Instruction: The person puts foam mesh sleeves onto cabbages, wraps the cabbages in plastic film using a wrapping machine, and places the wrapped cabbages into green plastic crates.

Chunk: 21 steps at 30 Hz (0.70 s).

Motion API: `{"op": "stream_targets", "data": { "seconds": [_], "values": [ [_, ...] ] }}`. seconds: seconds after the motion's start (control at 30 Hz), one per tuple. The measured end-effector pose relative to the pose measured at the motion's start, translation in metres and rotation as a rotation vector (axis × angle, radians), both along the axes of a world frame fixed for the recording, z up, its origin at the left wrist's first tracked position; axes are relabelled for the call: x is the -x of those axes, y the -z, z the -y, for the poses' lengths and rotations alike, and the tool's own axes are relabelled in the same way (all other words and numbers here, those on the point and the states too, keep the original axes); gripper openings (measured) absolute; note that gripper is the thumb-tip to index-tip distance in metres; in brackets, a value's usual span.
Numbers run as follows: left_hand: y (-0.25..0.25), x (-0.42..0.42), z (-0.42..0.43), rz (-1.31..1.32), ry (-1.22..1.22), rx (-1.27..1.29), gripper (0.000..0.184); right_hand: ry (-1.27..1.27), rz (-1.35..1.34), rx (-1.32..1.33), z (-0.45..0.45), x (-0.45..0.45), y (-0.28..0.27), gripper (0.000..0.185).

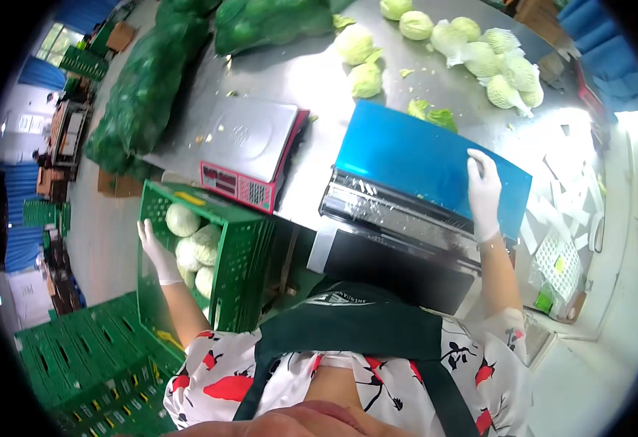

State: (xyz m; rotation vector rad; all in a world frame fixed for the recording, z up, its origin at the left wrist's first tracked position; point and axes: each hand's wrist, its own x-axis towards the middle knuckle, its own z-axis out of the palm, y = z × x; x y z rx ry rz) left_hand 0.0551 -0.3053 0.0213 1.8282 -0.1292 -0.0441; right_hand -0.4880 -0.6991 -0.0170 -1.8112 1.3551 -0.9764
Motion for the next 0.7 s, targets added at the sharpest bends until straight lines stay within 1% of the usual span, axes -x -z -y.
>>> {"op": "stream_targets", "data": {
  "seconds": [0.03, 0.07, 0.1, 0.13, 0.17, 0.2, 0.27, 0.3, 0.33, 0.4, 0.47, 0.5, 0.53, 0.6, 0.63, 0.7],
  "values": [
    [0.001, -0.002, 0.034, 0.101, 0.177, 0.047, 0.058, -0.013, -0.082, 0.096, 0.021, -0.002, 0.01, 0.022],
    [0.003, 0.002, 0.068, 0.188, 0.301, -0.026, 0.053, -0.027, -0.164, 0.19, 0.042, -0.004, 0.024, 0.022],
    [0.011, 0.005, 0.106, 0.344, 0.503, -0.186, 0.052, -0.02, -0.203, 0.245, 0.062, -0.008, 0.04, 0.023],
    [0.011, 0.024, 0.157, 0.21, 0.574, -0.106, 0.05, -0.01, -0.292, 0.381, 0.081, -0.015, 0.057, 0.028],
    [0.013, 0.042, 0.208, 0.072, 0.642, -0.027, 0.048, 0.02, -0.426, 0.413, 0.092, -0.022, 0.068, 0.031],
    [0.036, 0.043, 0.251, -0.055, 0.757, 0.022, 0.057, 0.05, -0.561, 0.442, 0.1, -0.032, 0.077, 0.034],
    [0.09, 0.044, 0.34, -0.175, 0.852, 0.055, 0.068, 0.092, -0.819, 0.232, 0.1, -0.05, 0.088, 0.035],
    [0.097, 0.049, 0.383, -0.315, 0.845, -0.025, 0.076, 0.099, -0.738, 0.337, 0.099, -0.054, 0.091, 0.034],
    [0.106, 0.054, 0.426, -0.455, 0.833, -0.109, 0.085, 0.062, -0.593, 0.429, 0.098, -0.053, 0.087, 0.033],
    [0.132, 0.06, 0.501, -0.423, 0.86, -0.1, 0.108, 0.057, -0.586, 0.321, 0.097, -0.052, 0.086, 0.029],
    [0.158, 0.058, 0.574, -0.467, 0.832, -0.168, 0.124, 0.053, -0.617, 0.268, 0.099, -0.055, 0.078, 0.026],
    [0.162, 0.067, 0.597, -0.508, 0.779, -0.134, 0.133, 0.051, -0.635, 0.236, 0.099, -0.056, 0.075, 0.025],
    [0.17, 0.075, 0.619, -0.527, 0.705, -0.135, 0.13, 0.05, -0.632, 0.214, 0.099, -0.057, 0.073, 0.024],
    [0.187, 0.071, 0.652, -0.588, 0.908, -0.07, 0.128, 0.041, -0.622, 0.173, 0.1, -0.058, 0.071, 0.022],
    [0.183, 0.095, 0.658, -0.567, 0.597, -0.139, 0.111, 0.039, -0.621, 0.169, 0.1, -0.059, 0.067, 0.021],
    [0.168, 0.099, 0.649, -0.676, 0.666, -0.018, 0.101, 0.039, -0.634, 0.16, 0.102, -0.058, 0.067, 0.021]
  ]
}}
